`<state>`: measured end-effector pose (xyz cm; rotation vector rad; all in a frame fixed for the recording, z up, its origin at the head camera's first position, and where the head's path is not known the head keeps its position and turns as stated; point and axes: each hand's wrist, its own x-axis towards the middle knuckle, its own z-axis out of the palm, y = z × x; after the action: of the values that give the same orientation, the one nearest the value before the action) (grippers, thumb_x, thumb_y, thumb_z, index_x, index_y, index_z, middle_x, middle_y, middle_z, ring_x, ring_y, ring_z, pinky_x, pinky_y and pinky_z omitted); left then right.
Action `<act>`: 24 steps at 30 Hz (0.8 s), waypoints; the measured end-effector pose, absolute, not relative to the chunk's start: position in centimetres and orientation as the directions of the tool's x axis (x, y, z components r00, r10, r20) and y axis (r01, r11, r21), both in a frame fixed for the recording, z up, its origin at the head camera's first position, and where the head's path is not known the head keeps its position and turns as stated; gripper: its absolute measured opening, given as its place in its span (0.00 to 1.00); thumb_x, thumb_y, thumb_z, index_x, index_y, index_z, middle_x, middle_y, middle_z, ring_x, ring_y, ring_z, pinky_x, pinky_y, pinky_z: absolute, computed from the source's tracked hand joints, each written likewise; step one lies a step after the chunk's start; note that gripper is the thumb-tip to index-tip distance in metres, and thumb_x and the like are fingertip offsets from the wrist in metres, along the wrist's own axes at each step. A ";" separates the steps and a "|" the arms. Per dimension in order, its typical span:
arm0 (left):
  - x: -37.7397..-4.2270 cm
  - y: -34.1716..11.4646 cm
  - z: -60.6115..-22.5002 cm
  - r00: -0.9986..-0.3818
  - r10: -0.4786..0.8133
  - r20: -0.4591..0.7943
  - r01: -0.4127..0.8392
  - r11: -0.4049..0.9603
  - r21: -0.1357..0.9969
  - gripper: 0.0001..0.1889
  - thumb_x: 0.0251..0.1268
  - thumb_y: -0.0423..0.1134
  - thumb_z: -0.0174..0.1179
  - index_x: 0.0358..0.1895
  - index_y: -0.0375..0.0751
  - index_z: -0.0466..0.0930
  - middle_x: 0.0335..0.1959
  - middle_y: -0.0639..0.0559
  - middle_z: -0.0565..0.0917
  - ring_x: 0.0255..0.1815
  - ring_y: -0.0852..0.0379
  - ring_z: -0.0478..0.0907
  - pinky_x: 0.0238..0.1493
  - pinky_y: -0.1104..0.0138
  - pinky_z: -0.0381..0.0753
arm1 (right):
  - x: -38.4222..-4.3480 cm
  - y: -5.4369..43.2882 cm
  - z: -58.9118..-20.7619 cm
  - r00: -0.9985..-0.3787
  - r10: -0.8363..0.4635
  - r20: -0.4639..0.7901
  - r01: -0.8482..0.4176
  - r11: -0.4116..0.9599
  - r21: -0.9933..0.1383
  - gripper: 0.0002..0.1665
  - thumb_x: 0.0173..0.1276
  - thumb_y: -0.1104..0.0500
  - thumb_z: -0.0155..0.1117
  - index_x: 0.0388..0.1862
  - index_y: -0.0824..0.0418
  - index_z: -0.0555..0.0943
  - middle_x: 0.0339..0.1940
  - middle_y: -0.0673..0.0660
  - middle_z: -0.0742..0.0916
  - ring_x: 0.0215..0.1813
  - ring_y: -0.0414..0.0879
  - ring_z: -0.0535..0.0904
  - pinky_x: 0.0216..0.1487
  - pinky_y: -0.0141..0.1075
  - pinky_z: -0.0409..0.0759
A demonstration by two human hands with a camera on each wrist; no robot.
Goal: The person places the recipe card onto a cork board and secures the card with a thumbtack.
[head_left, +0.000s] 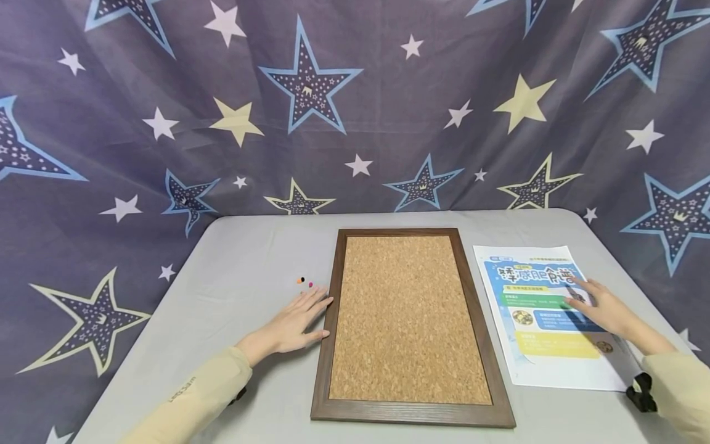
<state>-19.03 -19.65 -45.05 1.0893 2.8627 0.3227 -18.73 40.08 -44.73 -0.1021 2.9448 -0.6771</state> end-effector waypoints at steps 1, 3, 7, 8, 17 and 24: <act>-19.0 -19.6 -45.1 -0.747 0.664 0.016 0.651 0.727 0.217 0.34 0.63 0.57 0.44 0.67 0.38 0.53 0.69 0.42 0.49 0.69 0.44 0.43 0.65 0.51 0.45 | -18.8 40.2 -44.8 -0.991 -0.093 -0.095 -0.043 0.900 -0.435 0.42 0.66 0.47 0.48 0.62 0.79 0.51 0.54 0.87 0.55 0.53 0.81 0.52 0.49 0.68 0.54; -19.1 -19.6 -45.1 -0.748 0.664 0.011 0.650 0.728 0.219 0.34 0.64 0.56 0.44 0.67 0.38 0.53 0.69 0.42 0.49 0.69 0.44 0.44 0.65 0.51 0.45 | -18.8 40.4 -44.8 -0.991 -0.100 -0.084 -0.054 0.897 -0.440 0.41 0.66 0.48 0.49 0.60 0.81 0.52 0.54 0.87 0.57 0.53 0.80 0.53 0.49 0.67 0.54; -19.0 -19.5 -45.0 -0.744 0.668 0.003 0.651 0.724 0.229 0.32 0.64 0.54 0.44 0.66 0.38 0.53 0.69 0.42 0.51 0.68 0.43 0.45 0.65 0.51 0.46 | -18.9 40.7 -44.8 -0.991 -0.127 -0.040 -0.095 0.881 -0.463 0.39 0.64 0.52 0.53 0.58 0.83 0.56 0.53 0.85 0.61 0.53 0.78 0.56 0.49 0.66 0.56; -19.0 -19.4 -44.9 -0.744 0.668 -0.001 0.650 0.724 0.232 0.32 0.64 0.53 0.44 0.66 0.38 0.53 0.69 0.42 0.51 0.68 0.44 0.45 0.65 0.51 0.46 | -18.8 40.7 -44.8 -0.991 -0.126 -0.039 -0.094 0.880 -0.465 0.39 0.64 0.52 0.54 0.58 0.83 0.56 0.52 0.85 0.62 0.53 0.78 0.56 0.49 0.66 0.56; -19.0 -19.5 -45.2 -0.748 0.663 -0.027 0.638 0.730 0.244 0.32 0.65 0.54 0.43 0.67 0.40 0.52 0.69 0.45 0.49 0.69 0.47 0.44 0.65 0.52 0.46 | -18.8 41.2 -45.2 -0.995 -0.092 -0.035 -0.069 0.903 -0.424 0.38 0.57 0.54 0.61 0.52 0.84 0.63 0.49 0.85 0.66 0.50 0.77 0.61 0.46 0.64 0.62; -19.0 -19.5 -45.4 -0.750 0.661 -0.001 0.639 0.726 0.255 0.32 0.64 0.53 0.44 0.66 0.38 0.55 0.69 0.44 0.51 0.68 0.47 0.47 0.65 0.52 0.48 | -19.0 41.5 -45.2 -0.997 -0.072 -0.021 -0.055 0.889 -0.455 0.38 0.51 0.55 0.67 0.51 0.83 0.66 0.42 0.80 0.73 0.37 0.64 0.71 0.37 0.52 0.71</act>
<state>-18.95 -19.48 -45.41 1.0694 2.8322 0.3665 -19.01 41.54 -45.19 -0.1018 3.0166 -0.7244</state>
